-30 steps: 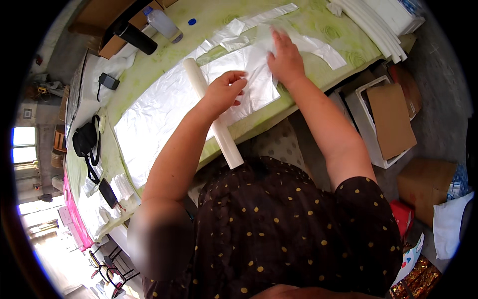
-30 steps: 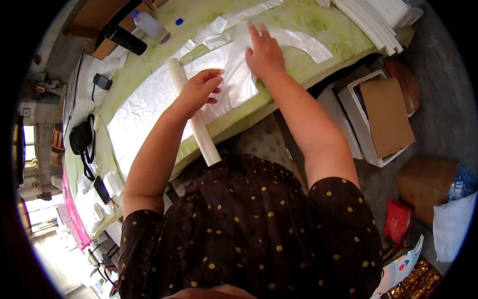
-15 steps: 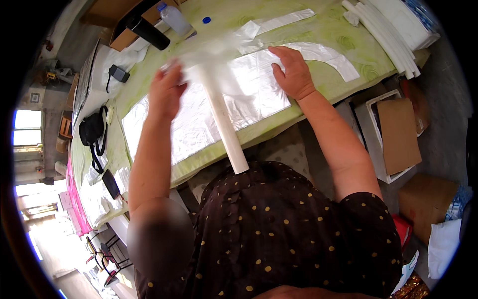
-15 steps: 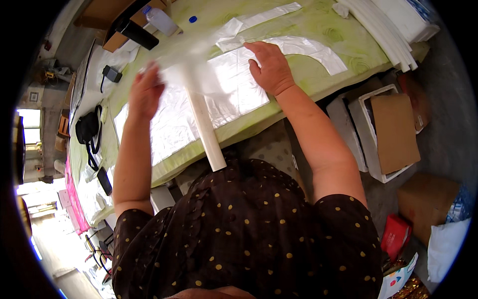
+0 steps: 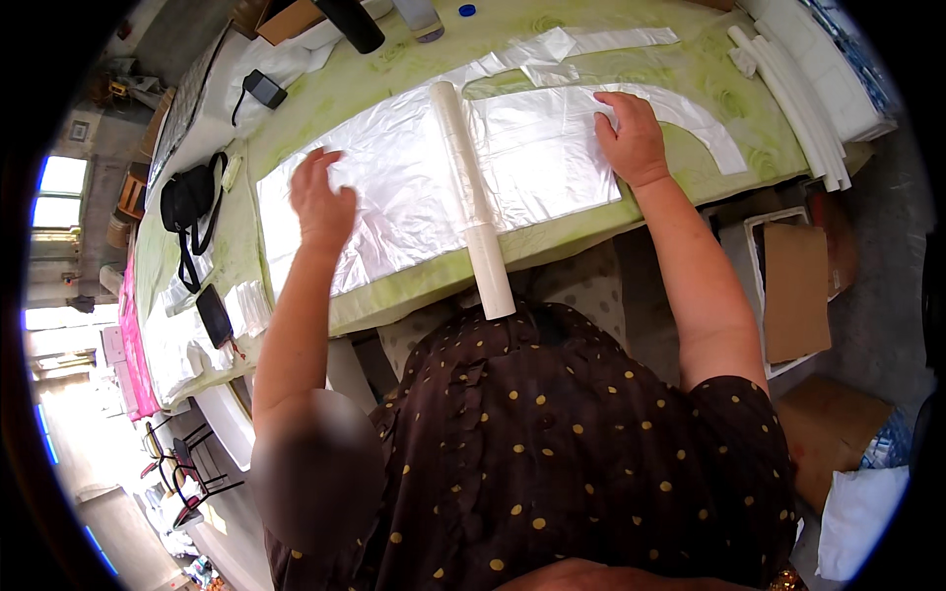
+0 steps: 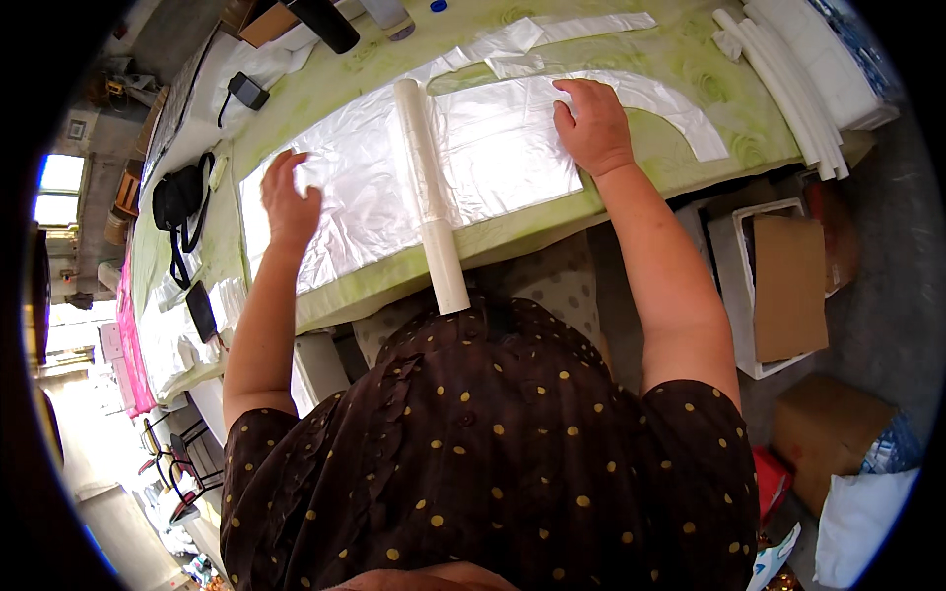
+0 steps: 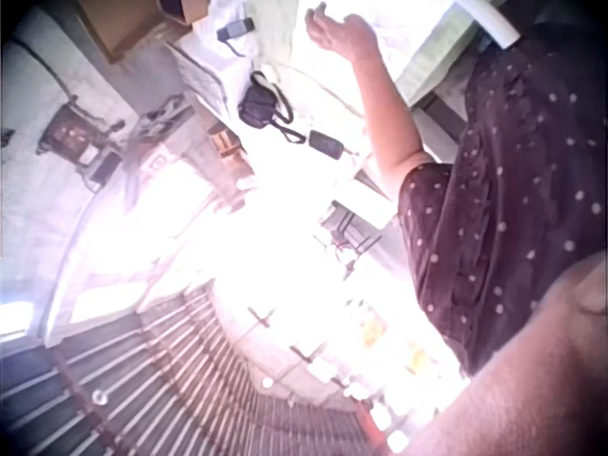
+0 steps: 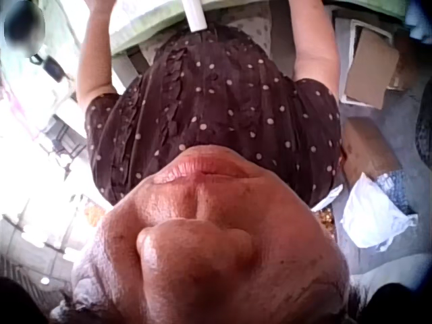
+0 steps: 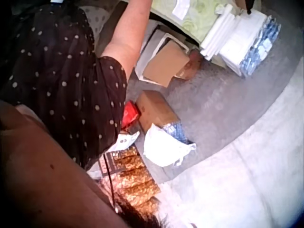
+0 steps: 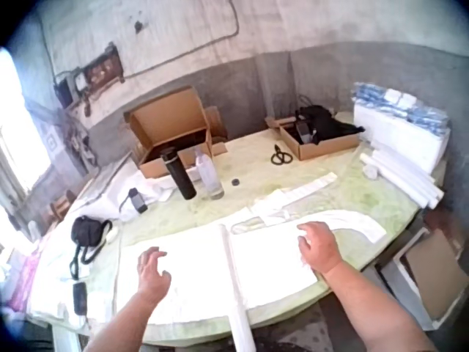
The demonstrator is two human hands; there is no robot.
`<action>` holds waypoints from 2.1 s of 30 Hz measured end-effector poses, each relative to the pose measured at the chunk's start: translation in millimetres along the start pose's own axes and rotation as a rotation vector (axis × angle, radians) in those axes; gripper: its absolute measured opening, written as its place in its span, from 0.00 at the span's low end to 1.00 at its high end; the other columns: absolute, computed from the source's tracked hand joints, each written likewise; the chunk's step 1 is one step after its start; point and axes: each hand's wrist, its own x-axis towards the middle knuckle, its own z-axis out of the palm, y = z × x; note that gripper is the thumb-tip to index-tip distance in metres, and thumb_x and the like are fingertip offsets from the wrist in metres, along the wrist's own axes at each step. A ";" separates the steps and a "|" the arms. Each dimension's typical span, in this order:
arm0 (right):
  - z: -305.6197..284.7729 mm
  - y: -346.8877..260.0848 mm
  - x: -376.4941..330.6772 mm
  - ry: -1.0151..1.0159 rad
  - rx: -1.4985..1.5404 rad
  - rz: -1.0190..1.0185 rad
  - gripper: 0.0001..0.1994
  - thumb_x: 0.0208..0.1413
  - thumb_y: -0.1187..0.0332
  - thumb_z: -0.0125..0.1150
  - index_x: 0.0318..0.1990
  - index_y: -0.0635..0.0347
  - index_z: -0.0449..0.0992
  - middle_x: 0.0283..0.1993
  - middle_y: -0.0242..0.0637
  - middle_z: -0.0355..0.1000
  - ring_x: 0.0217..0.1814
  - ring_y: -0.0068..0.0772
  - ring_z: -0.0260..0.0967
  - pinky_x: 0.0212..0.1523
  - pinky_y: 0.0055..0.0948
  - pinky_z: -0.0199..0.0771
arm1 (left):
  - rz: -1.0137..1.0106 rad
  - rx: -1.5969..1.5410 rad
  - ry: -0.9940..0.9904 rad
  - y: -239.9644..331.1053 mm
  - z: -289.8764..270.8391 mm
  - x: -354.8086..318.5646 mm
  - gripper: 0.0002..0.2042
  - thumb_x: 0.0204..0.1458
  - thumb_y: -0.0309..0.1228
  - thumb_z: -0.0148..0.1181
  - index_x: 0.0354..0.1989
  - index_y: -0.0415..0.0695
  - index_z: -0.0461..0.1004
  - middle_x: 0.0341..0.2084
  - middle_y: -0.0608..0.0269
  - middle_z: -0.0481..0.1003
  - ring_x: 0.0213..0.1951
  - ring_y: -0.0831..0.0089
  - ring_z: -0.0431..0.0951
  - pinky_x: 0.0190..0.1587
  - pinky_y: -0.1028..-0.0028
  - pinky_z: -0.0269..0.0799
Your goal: The person repeatedly wraps small white rectangular items in clear plastic film on a workbench. They unroll the film, place an item on it, fold the film around the item, and set the wrapped item aside. The process is repeated multiple times with new items.
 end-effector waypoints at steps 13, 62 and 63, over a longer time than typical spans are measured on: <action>2.0 -127.3 -36.3 -0.366 0.469 -0.236 0.17 0.52 0.66 0.68 0.50 0.55 0.79 0.59 0.44 0.73 0.67 0.56 0.64 0.71 0.49 0.60 | 0.199 -0.144 -0.270 107.7 49.6 -44.8 0.30 0.55 0.34 0.62 0.67 0.39 0.66 0.67 0.49 0.64 0.67 0.50 0.64 0.71 0.55 0.55; 33.5 -68.1 36.3 -0.470 0.141 -0.021 0.26 0.56 0.60 0.68 0.62 0.55 0.74 0.67 0.49 0.67 0.75 0.55 0.54 0.75 0.45 0.54 | 0.217 -0.554 -0.203 59.6 5.9 -52.8 0.20 0.56 0.36 0.60 0.57 0.45 0.78 0.66 0.55 0.69 0.73 0.44 0.56 0.72 0.53 0.55; 48.6 -107.7 31.8 -0.631 0.201 -0.082 0.26 0.57 0.60 0.65 0.64 0.54 0.73 0.68 0.49 0.66 0.76 0.56 0.52 0.76 0.44 0.53 | 0.214 -0.559 -0.198 58.7 6.7 -53.7 0.20 0.56 0.36 0.59 0.57 0.45 0.78 0.66 0.55 0.69 0.73 0.44 0.56 0.72 0.53 0.55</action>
